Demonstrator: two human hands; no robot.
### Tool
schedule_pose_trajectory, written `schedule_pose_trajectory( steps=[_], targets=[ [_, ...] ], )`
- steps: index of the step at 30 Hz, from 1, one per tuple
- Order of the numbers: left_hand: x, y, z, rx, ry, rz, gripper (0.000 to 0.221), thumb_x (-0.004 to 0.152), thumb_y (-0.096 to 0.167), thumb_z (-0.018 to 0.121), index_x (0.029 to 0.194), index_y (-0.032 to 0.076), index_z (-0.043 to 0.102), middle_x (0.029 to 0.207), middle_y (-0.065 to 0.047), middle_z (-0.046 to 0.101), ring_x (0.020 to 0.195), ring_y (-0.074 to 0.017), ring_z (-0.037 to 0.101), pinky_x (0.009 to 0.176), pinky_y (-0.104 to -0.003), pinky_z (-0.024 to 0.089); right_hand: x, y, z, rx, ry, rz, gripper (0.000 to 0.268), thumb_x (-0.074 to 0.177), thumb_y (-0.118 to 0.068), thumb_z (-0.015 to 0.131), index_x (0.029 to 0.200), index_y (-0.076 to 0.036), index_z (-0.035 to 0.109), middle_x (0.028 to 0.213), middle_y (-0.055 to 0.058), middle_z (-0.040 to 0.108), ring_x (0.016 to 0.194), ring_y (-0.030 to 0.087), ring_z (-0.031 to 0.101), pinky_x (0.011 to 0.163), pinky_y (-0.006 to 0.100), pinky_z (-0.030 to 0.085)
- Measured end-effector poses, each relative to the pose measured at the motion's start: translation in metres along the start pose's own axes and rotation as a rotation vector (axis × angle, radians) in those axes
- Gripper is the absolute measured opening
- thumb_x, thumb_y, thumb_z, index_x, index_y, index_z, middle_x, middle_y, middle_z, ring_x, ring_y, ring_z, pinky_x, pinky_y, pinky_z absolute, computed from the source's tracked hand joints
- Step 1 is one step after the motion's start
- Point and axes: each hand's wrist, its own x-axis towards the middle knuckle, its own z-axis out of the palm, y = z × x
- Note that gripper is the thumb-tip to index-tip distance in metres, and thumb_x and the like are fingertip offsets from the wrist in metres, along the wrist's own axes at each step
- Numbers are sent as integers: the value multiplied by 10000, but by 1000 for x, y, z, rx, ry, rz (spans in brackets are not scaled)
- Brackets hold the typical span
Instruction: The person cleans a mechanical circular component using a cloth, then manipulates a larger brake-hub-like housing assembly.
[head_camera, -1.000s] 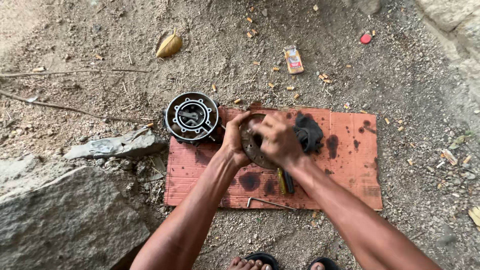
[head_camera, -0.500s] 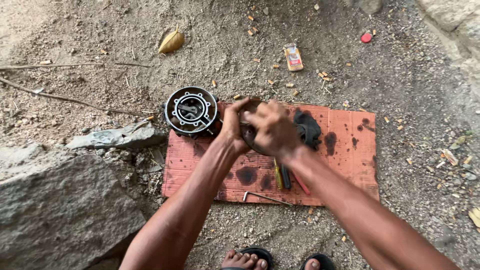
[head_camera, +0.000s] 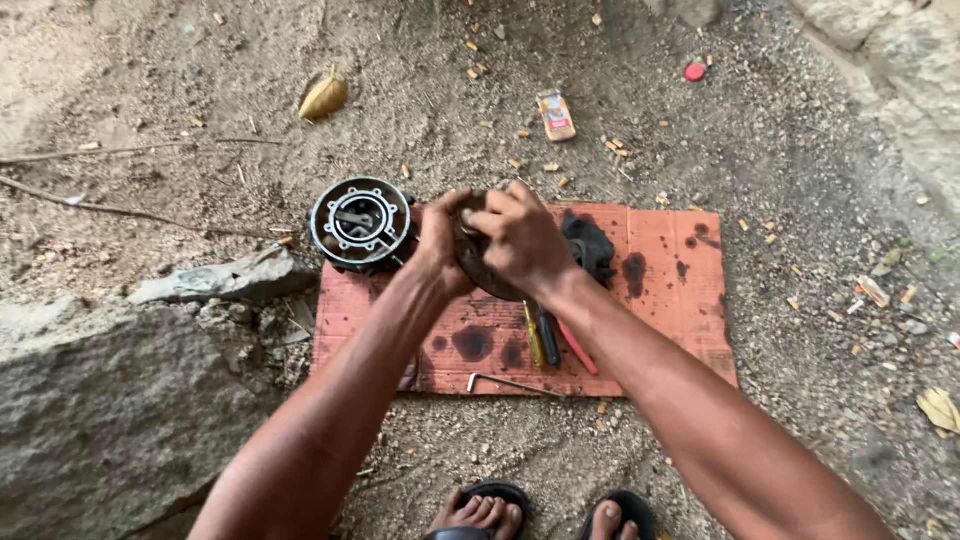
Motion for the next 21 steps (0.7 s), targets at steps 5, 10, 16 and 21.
schedule_pose_trajectory(
  steps=[5, 10, 16, 21],
  targets=[
    [-22, 8, -6, 55, 73, 5, 387, 979, 435, 488, 1057, 115, 691, 879, -43, 695, 756, -167, 622, 679, -422, 579, 3, -16, 7, 102, 65, -97, 207, 884, 35, 633, 973, -72, 786, 847, 53, 687, 802, 202, 573, 879, 415, 618],
    [-43, 3, -20, 19, 60, 40, 341, 979, 462, 435, 926, 166, 597, 801, -1, 616, 703, -151, 568, 699, -479, 565, 11, -33, 11, 106, 46, 103, 186, 848, -17, 633, 902, -64, 804, 791, 94, 708, 711, 227, 568, 659, 385, 580],
    [-75, 32, -21, 14, 90, 107, 426, 1011, 501, 438, 854, 136, 591, 755, -4, 592, 667, -142, 561, 690, -413, 553, 31, -58, 16, 257, 105, 146, 260, 915, -38, 561, 971, -111, 804, 873, 102, 747, 682, 160, 630, 613, 355, 595],
    [-63, 31, -13, -130, -59, 218, 466, 1039, 537, 453, 736, 189, 512, 672, 32, 496, 589, -132, 467, 596, -370, 508, 42, -57, 19, 209, 76, 291, 248, 944, -37, 583, 992, -97, 818, 810, 99, 744, 672, 217, 609, 557, 378, 562]
  ],
)
